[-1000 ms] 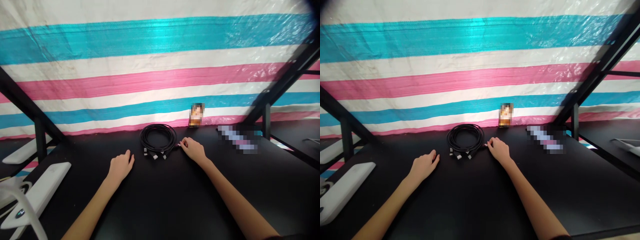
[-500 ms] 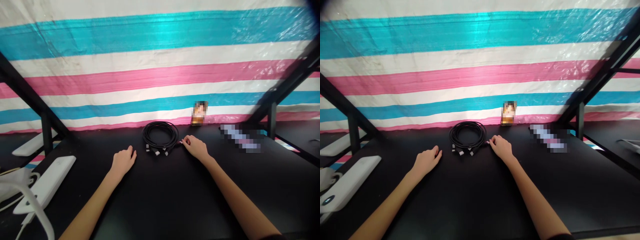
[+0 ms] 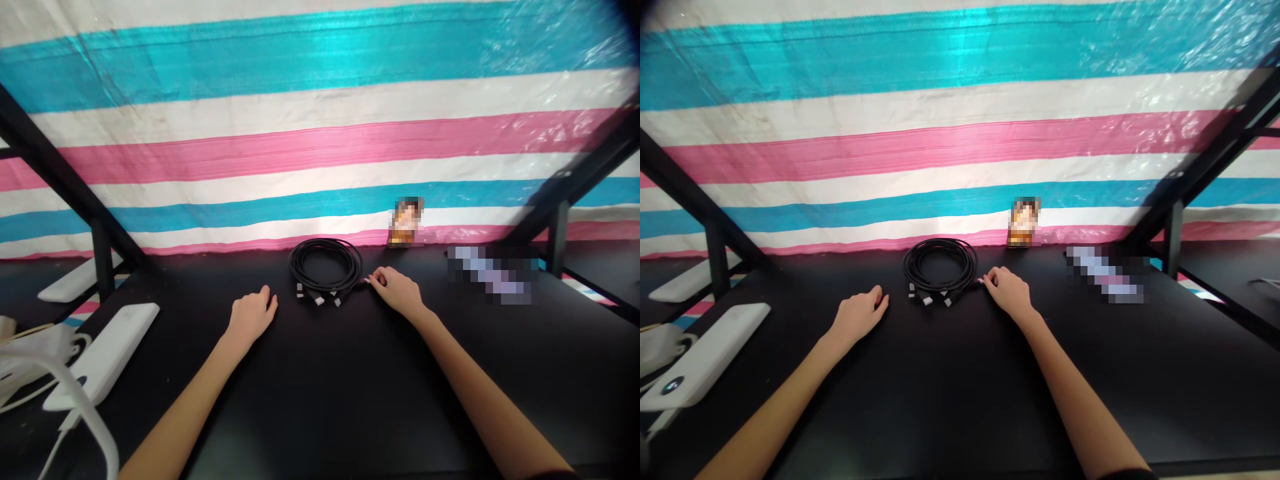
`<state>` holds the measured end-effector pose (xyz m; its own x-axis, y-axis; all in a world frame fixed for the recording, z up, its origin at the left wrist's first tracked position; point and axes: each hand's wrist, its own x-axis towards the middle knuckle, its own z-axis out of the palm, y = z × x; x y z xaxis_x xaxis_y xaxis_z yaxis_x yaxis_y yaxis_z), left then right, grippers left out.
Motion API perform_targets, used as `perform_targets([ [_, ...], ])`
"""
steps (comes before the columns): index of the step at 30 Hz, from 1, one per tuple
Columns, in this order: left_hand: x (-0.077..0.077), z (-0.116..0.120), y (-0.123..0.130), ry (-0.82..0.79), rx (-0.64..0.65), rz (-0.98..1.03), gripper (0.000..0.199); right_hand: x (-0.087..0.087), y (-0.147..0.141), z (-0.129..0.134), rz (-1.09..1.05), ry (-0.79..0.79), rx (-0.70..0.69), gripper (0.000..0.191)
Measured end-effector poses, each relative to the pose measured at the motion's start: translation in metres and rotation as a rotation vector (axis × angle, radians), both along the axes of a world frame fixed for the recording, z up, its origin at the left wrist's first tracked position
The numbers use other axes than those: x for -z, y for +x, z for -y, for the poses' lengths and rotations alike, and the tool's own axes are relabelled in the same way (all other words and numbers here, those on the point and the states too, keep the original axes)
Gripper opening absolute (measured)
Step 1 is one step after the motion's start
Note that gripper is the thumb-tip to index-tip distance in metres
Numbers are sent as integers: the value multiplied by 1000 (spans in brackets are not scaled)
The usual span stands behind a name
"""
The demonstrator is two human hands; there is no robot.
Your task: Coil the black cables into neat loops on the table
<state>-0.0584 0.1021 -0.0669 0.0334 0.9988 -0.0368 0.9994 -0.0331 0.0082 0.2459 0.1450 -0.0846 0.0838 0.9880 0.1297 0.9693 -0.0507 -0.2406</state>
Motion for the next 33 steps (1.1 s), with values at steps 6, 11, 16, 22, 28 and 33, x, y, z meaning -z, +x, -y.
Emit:
perform_targets([
  [6,4,-1,-2,27,-5,43,31,2,1,-1,-4,11,-1,24],
  [11,-1,4,3,119,65,164,29,4,2,-2,-10,30,-11,23],
  [16,-5,19,22,287,331,265,28,7,2,-3,-16,44,-8,23],
  [22,-2,8,56,348,643,307,49,6,4,-3,-19,47,-38,23],
  [28,-2,-27,89,205,587,247,49,3,7,-2,-16,2,-57,25],
  [33,-1,-20,75,181,525,237,41,4,7,-5,0,-6,-73,26],
])
